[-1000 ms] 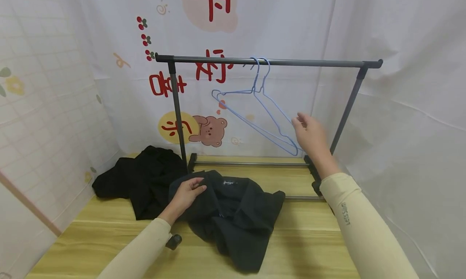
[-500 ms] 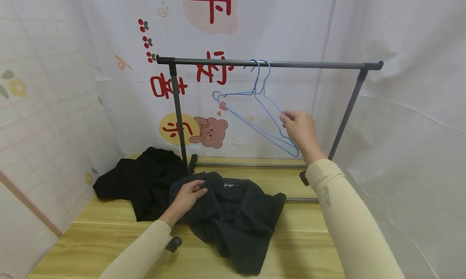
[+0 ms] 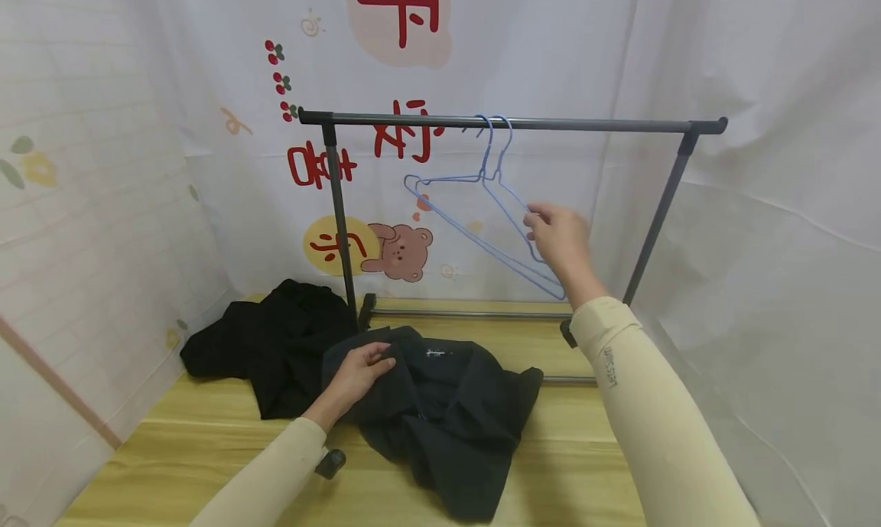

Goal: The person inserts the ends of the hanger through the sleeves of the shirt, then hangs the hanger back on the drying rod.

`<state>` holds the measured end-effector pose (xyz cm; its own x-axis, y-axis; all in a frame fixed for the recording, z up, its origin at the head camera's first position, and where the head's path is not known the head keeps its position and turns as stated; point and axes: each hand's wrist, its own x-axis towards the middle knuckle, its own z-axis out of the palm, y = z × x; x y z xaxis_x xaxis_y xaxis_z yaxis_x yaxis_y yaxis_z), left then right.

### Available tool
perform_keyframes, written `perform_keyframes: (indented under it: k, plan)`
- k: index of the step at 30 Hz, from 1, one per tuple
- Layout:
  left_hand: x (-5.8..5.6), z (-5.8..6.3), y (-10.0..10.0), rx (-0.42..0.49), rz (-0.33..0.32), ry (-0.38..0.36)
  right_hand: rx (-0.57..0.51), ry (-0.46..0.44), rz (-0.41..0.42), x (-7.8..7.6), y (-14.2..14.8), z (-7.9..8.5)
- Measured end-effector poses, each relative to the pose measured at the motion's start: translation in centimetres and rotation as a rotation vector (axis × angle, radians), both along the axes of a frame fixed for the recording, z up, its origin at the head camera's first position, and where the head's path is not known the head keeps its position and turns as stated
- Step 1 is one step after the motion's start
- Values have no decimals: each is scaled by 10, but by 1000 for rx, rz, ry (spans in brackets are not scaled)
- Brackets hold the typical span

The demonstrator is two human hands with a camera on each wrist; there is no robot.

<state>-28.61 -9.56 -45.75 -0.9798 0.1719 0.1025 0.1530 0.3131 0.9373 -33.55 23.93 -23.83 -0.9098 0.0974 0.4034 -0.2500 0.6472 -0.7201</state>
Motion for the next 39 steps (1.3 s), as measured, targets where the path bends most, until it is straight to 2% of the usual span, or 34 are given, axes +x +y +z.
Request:
perform_keyframes:
  k: [7,12,19,28,34,39]
  plan:
    - [0,1,2,0,5,-29,-57,130,-79,0,0,3]
    - [-2,-1,2,-22,18,-28,-123,194,-105,8,12,1]
    - [-3,0,3,-24,21,-33,-192,244,-159,20,40,-13]
    - [-6,-3,2,-19,5,-36,-264,308,-196,34,78,-45]
    - [-9,-3,0,-14,2,-34,-184,283,-247,46,101,-76]
    - [-10,-3,-1,-18,5,-42,-59,259,-280,56,121,-109]
